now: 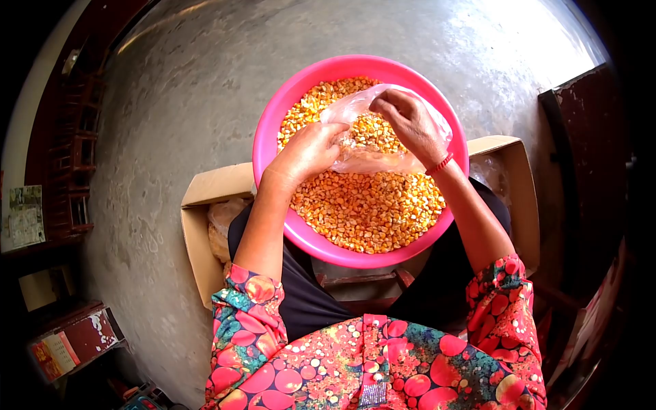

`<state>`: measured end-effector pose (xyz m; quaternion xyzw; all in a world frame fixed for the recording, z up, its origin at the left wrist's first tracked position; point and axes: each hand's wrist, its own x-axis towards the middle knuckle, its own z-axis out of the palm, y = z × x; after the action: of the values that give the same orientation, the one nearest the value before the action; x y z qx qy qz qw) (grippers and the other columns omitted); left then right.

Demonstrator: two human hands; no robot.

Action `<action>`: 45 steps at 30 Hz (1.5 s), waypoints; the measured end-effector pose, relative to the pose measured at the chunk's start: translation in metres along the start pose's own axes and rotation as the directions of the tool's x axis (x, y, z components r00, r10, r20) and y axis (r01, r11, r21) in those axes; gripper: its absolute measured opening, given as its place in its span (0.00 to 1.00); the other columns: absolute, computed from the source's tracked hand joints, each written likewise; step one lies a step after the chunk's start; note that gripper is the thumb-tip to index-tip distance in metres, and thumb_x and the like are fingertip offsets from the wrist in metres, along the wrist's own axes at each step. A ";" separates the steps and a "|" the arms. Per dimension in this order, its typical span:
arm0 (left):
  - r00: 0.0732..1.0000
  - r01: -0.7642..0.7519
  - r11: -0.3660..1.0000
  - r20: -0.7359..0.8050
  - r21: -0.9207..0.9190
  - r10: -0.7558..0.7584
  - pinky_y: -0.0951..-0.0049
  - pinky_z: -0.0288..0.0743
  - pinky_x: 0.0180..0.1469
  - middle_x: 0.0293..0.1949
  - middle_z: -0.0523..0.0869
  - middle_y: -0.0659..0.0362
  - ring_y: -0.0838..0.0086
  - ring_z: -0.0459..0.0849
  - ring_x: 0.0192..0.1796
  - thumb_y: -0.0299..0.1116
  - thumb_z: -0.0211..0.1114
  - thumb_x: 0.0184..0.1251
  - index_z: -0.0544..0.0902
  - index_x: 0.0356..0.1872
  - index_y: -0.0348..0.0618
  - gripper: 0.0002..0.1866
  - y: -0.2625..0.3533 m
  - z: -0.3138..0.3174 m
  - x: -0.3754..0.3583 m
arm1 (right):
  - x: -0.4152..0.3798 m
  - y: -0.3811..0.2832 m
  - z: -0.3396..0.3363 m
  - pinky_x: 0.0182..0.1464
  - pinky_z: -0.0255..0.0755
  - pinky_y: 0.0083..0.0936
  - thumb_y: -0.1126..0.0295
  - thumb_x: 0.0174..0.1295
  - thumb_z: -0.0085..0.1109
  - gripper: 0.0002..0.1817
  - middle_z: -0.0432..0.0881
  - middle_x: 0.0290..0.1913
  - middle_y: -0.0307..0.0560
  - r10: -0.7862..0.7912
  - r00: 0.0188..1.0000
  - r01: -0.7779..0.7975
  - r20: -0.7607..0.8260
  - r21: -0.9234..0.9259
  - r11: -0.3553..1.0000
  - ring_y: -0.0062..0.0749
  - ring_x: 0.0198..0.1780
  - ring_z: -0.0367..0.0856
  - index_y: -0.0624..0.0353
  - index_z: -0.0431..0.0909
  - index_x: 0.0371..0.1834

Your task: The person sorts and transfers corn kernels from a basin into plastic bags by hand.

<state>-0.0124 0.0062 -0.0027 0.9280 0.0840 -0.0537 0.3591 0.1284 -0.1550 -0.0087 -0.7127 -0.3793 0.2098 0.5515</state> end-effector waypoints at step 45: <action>0.993 0.119 0.993 0.021 0.000 -0.119 0.65 0.72 0.56 0.48 0.81 0.40 0.56 0.81 0.53 0.25 0.57 0.55 0.77 0.54 0.34 0.22 0.008 0.001 0.004 | -0.025 -0.015 0.016 0.17 0.50 0.13 0.67 0.65 0.47 0.08 0.71 0.25 0.34 0.343 0.813 -0.580 0.470 0.612 0.538 0.12 0.17 0.58 0.57 0.75 0.35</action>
<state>-0.0072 0.0006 0.0012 0.9206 0.1352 -0.0847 0.3565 0.0961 -0.1628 -0.0024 -0.4655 -0.1354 0.5859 0.6494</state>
